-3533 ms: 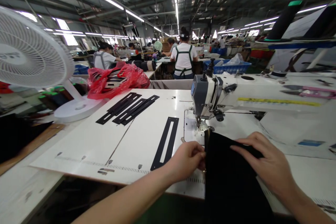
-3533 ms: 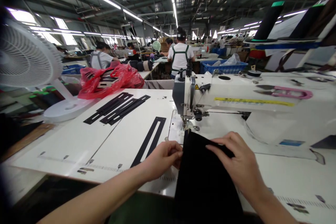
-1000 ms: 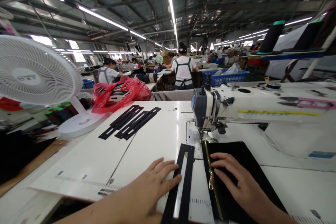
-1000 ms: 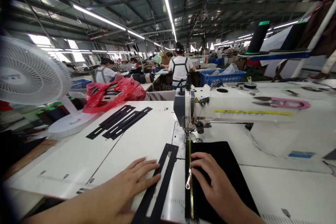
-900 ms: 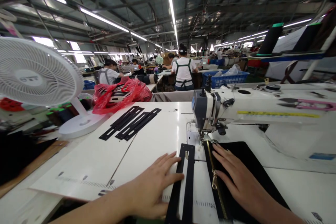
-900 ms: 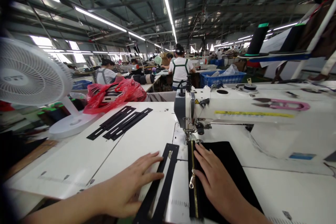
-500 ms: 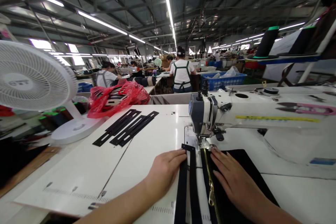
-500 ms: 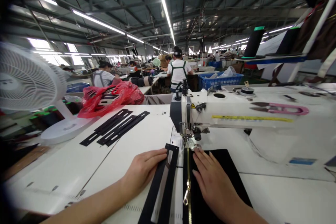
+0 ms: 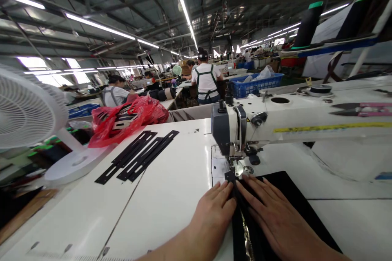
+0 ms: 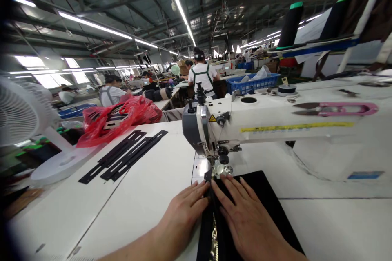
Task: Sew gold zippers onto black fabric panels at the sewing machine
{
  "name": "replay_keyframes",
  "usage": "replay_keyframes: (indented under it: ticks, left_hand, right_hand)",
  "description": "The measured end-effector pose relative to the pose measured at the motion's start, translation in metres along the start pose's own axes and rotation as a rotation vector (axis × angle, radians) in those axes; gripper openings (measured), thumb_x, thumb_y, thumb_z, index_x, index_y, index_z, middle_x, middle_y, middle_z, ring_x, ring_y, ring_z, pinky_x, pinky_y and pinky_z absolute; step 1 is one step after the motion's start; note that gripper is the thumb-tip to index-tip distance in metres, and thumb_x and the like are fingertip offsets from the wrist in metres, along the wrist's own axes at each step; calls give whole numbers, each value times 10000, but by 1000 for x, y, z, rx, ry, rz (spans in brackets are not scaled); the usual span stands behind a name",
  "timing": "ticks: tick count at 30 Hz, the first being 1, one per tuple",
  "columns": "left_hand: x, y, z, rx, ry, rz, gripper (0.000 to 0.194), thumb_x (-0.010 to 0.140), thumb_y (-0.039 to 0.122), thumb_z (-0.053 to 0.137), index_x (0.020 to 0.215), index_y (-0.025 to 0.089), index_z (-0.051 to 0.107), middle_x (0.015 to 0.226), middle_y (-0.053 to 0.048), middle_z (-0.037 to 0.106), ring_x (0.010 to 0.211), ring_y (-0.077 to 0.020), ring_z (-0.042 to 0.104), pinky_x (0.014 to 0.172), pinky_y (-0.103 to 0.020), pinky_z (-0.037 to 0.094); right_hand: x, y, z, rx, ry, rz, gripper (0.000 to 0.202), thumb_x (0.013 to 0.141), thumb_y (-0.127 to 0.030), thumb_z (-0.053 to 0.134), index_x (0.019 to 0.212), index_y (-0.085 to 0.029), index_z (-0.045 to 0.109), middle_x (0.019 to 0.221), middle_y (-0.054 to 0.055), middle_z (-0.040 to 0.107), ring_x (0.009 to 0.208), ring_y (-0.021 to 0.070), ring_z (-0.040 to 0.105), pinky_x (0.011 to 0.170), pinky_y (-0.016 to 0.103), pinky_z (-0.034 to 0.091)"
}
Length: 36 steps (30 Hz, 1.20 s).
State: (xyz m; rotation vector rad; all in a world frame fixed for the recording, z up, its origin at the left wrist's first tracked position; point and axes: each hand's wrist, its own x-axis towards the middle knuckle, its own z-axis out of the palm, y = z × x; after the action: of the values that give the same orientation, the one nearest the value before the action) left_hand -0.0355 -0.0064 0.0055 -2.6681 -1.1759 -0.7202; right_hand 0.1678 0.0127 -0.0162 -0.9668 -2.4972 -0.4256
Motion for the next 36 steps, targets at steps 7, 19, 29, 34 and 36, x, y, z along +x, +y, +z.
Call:
replay_keyframes:
  ticks: [7, 19, 29, 34, 36]
  left_hand:
    - [-4, -6, 12, 61, 53, 75, 377, 973, 203, 246, 937, 155, 618, 1071, -121, 655, 1048, -219, 602, 920, -377, 500]
    - [-10, -16, 11, 132, 93, 174, 291, 940, 172, 322, 998, 160, 607, 1110, -108, 629, 1051, -196, 579, 892, -300, 493]
    - [-4, -16, 2, 267, 9, 237, 315, 958, 215, 304, 955, 135, 608, 1106, -139, 632, 996, -216, 612, 781, -305, 546]
    - [1, -8, 6, 222, 35, 202, 366, 974, 270, 269, 908, 153, 610, 1078, -126, 647, 940, -228, 634, 740, -330, 562]
    - [2, -5, 8, 174, 65, 153, 397, 980, 279, 239, 919, 157, 612, 1089, -119, 646, 950, -231, 633, 761, -339, 558]
  right_hand:
    - [2, -5, -8, 77, -141, 52, 638, 837, -153, 440, 1429, -271, 232, 1399, 106, 389, 1281, 253, 359, 1005, 471, 366]
    - [4, -9, -18, 304, -254, 171, 496, 933, -281, 358, 1416, -302, 251, 1457, 86, 290, 1337, 245, 242, 1086, 483, 209]
    - [5, -11, -20, 383, -260, 204, 477, 931, -329, 354, 1402, -288, 290, 1447, 107, 307, 1341, 261, 228, 1084, 512, 196]
    - [5, -12, -17, 358, -170, 183, 458, 917, -238, 346, 1370, -177, 372, 1454, 100, 288, 1344, 222, 225, 1111, 446, 199]
    - [4, -12, -17, 332, -135, 165, 448, 895, -162, 336, 1330, -104, 426, 1434, 117, 320, 1329, 199, 266, 1111, 391, 230]
